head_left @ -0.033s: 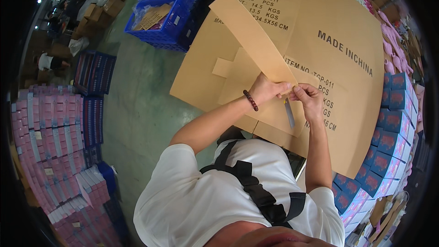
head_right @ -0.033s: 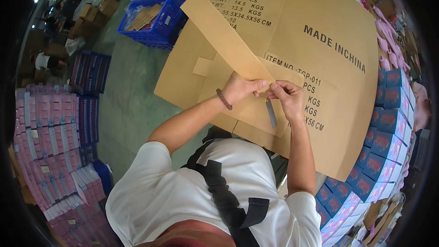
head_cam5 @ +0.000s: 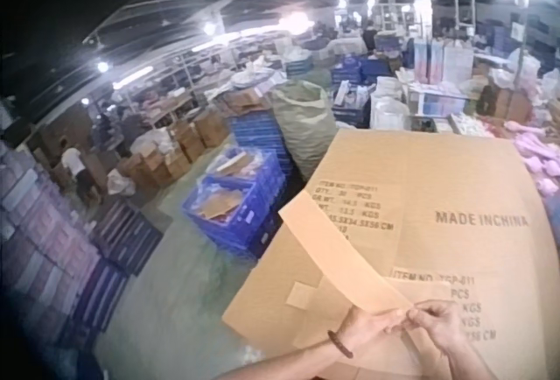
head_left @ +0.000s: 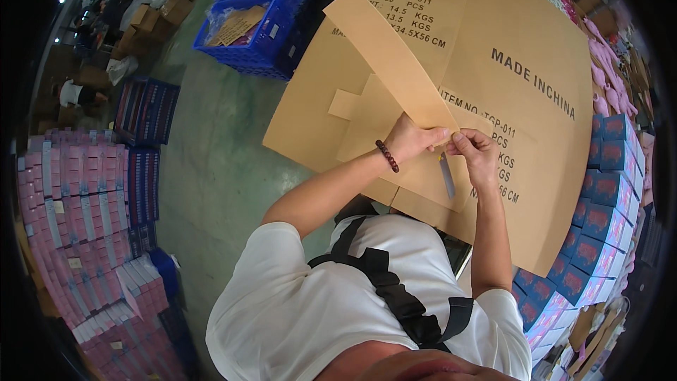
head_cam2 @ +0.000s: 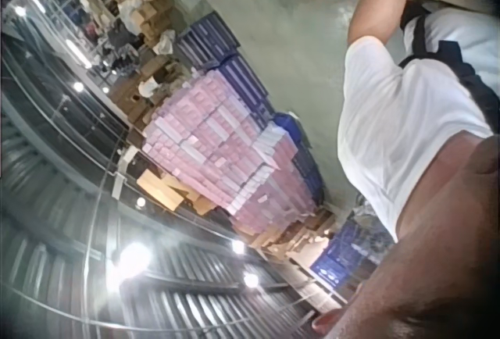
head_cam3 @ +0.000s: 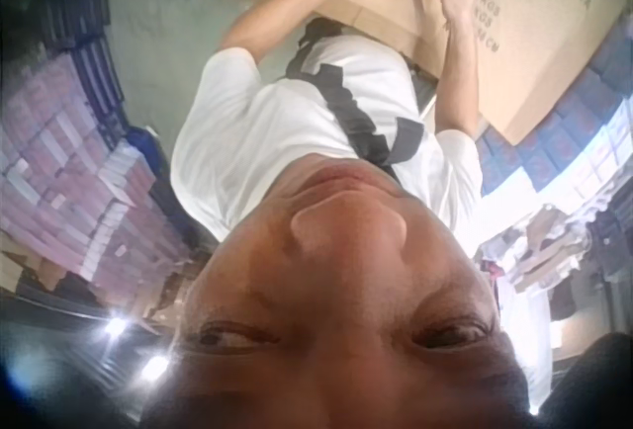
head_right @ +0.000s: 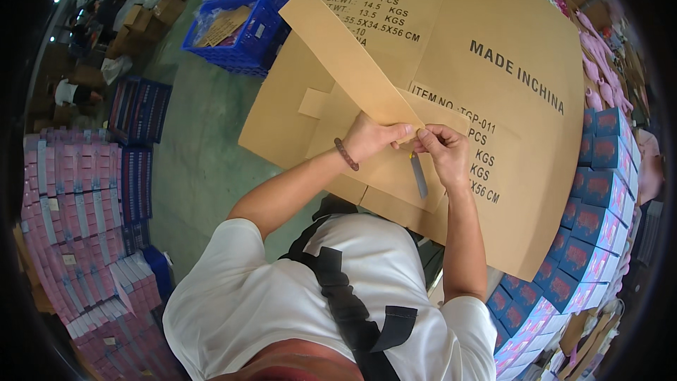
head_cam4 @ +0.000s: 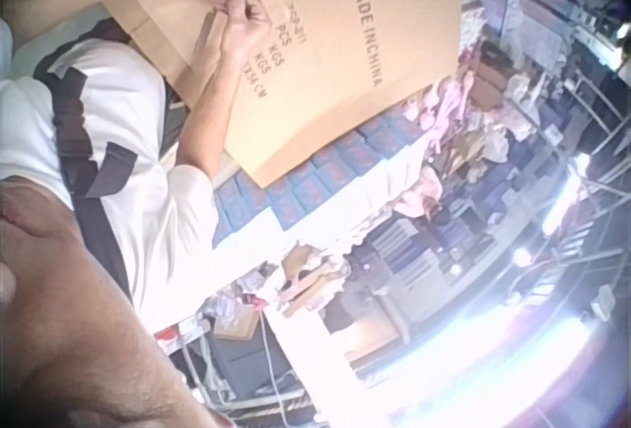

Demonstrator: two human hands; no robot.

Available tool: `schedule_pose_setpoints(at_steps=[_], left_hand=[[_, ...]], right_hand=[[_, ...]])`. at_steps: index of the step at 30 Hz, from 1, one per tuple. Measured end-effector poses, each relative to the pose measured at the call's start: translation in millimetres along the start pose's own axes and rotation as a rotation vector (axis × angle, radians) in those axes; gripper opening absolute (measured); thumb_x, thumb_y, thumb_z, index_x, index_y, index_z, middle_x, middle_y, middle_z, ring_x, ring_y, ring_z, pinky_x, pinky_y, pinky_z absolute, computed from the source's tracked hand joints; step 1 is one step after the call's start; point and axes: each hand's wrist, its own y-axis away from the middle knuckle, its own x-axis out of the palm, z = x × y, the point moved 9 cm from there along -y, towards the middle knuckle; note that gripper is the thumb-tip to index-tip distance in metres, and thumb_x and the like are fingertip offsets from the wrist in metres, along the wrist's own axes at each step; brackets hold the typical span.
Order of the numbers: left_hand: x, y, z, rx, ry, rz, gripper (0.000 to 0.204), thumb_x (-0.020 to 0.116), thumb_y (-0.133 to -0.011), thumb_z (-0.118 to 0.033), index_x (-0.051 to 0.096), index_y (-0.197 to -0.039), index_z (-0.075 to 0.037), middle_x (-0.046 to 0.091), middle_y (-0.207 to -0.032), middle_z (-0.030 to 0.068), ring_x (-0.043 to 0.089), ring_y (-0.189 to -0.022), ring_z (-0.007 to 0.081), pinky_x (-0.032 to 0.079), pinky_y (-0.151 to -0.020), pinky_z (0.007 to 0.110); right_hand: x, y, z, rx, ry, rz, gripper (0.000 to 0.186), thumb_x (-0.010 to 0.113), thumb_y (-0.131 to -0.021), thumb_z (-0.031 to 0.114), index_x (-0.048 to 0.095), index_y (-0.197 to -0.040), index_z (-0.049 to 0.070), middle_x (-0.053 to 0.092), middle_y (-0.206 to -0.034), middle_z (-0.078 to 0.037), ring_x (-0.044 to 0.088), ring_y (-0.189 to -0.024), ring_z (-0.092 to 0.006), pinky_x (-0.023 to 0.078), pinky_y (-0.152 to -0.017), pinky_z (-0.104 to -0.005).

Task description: The person applies printed cardboard labels to large flat cardboard boxes using yellow adhesive tape. They position each label, smooth it down, and secure it with tape, repeating the process for multiple boxes.

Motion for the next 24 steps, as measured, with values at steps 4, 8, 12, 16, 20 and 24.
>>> schedule_pose_setpoints(at_steps=[4,8,12,16,20,24], left_hand=[[-10,3,-8,0.026,-0.005,-0.035,0.007,0.062,-0.079,-0.004,0.062,-0.086,-0.001,0.060,-0.071,0.0010,0.057,-0.059,0.0096,0.047,-0.048,0.023],[-16,6,-17,0.071,-0.086,-0.032,0.008,0.063,-0.077,-0.005,0.063,-0.084,-0.001,0.062,-0.069,0.0027,0.058,-0.060,0.0110,0.048,-0.052,0.026],[-18,11,-23,0.152,-0.236,-0.006,0.010,0.063,-0.078,-0.004,0.063,-0.088,-0.001,0.064,-0.076,0.0036,0.059,-0.067,0.0114,0.050,-0.059,0.027],[-24,15,-20,0.166,-0.245,-0.045,0.011,0.064,-0.078,-0.002,0.063,-0.088,-0.001,0.064,-0.079,0.0035,0.060,-0.072,0.0118,0.050,-0.064,0.027],[-27,17,-13,0.157,-0.077,-0.063,0.013,0.063,-0.076,-0.008,0.064,-0.086,0.000,0.066,-0.075,0.0065,0.061,-0.068,0.0106,0.050,-0.060,0.028],[-37,22,-14,0.177,0.019,-0.115,0.010,0.063,-0.079,-0.007,0.063,-0.087,-0.002,0.063,-0.073,0.0023,0.057,-0.063,0.0081,0.047,-0.053,0.024]], right_hand=[[11,-1,6,0.004,0.016,0.033,0.015,0.061,-0.087,0.009,0.064,-0.091,-0.006,0.065,-0.076,-0.010,0.062,-0.066,-0.0141,0.053,-0.063,-0.0263],[18,-4,4,0.026,0.074,0.069,0.013,0.060,-0.086,0.006,0.063,-0.089,-0.006,0.065,-0.075,-0.010,0.062,-0.065,-0.0142,0.053,-0.064,-0.0263],[24,-12,0,0.021,0.170,0.071,0.008,0.058,-0.082,0.001,0.061,-0.083,-0.005,0.065,-0.072,-0.009,0.062,-0.064,-0.0136,0.052,-0.063,-0.0256],[32,-15,0,-0.003,0.233,0.071,0.008,0.054,-0.077,-0.001,0.060,-0.079,-0.005,0.064,-0.070,-0.008,0.061,-0.062,-0.0126,0.051,-0.062,-0.0245],[36,-13,2,0.036,0.302,0.061,0.010,0.052,-0.076,-0.001,0.060,-0.079,-0.006,0.063,-0.071,-0.009,0.061,-0.063,-0.0130,0.050,-0.061,-0.0248],[41,-10,15,-0.080,0.222,-0.003,0.010,0.058,-0.080,0.002,0.062,-0.083,-0.007,0.063,-0.072,-0.009,0.059,-0.063,-0.0110,0.047,-0.059,-0.0228]])
